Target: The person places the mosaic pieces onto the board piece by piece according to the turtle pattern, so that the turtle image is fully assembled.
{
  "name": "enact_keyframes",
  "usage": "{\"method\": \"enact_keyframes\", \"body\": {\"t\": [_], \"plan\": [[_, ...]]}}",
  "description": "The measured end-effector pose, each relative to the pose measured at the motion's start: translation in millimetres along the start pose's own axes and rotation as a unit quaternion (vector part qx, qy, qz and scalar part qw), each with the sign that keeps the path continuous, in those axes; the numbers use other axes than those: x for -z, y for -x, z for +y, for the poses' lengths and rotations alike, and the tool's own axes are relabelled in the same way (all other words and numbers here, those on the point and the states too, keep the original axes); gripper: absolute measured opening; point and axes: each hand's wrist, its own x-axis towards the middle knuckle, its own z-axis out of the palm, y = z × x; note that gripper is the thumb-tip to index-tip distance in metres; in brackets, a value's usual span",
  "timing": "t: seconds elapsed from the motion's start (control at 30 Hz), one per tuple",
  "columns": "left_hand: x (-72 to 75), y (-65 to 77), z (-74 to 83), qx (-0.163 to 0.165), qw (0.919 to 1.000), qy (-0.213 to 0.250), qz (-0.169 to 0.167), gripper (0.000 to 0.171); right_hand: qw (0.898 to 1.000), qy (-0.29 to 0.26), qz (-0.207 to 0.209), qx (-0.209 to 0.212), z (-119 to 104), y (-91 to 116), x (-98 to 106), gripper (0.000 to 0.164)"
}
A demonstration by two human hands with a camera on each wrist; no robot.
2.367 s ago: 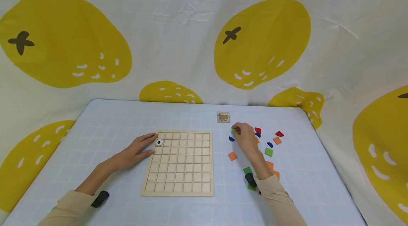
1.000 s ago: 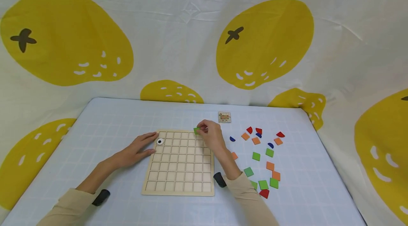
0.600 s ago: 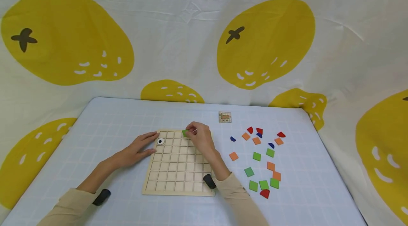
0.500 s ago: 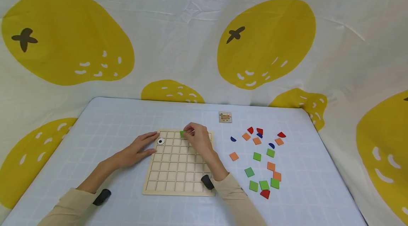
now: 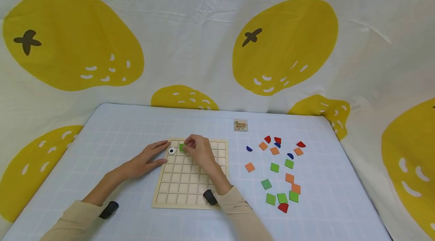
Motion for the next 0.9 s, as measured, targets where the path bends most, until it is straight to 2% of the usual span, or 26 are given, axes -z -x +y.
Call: {"method": "enact_keyframes", "body": {"t": [0.3, 0.53, 0.9], "plan": [[1.2, -1.7, -0.6, -0.015, 0.9999, -0.001, -0.007, 0.066, 0.999, 0.002, -0.018, 0.032, 0.5, 1.6, -13.3, 0.008], [2.4, -1.7, -3.4, -0.024, 0.9997, -0.005, -0.007, 0.065, 0.999, -0.015, -0.046, -0.007, -4.7, 1.9, -21.6, 0.008], [3.5, 0.2, -3.6, -0.014, 0.9997, -0.009, -0.015, 0.07, 0.998, -0.003, -0.058, -0.007, -7.6, 2.5, -30.0, 0.008]]}}
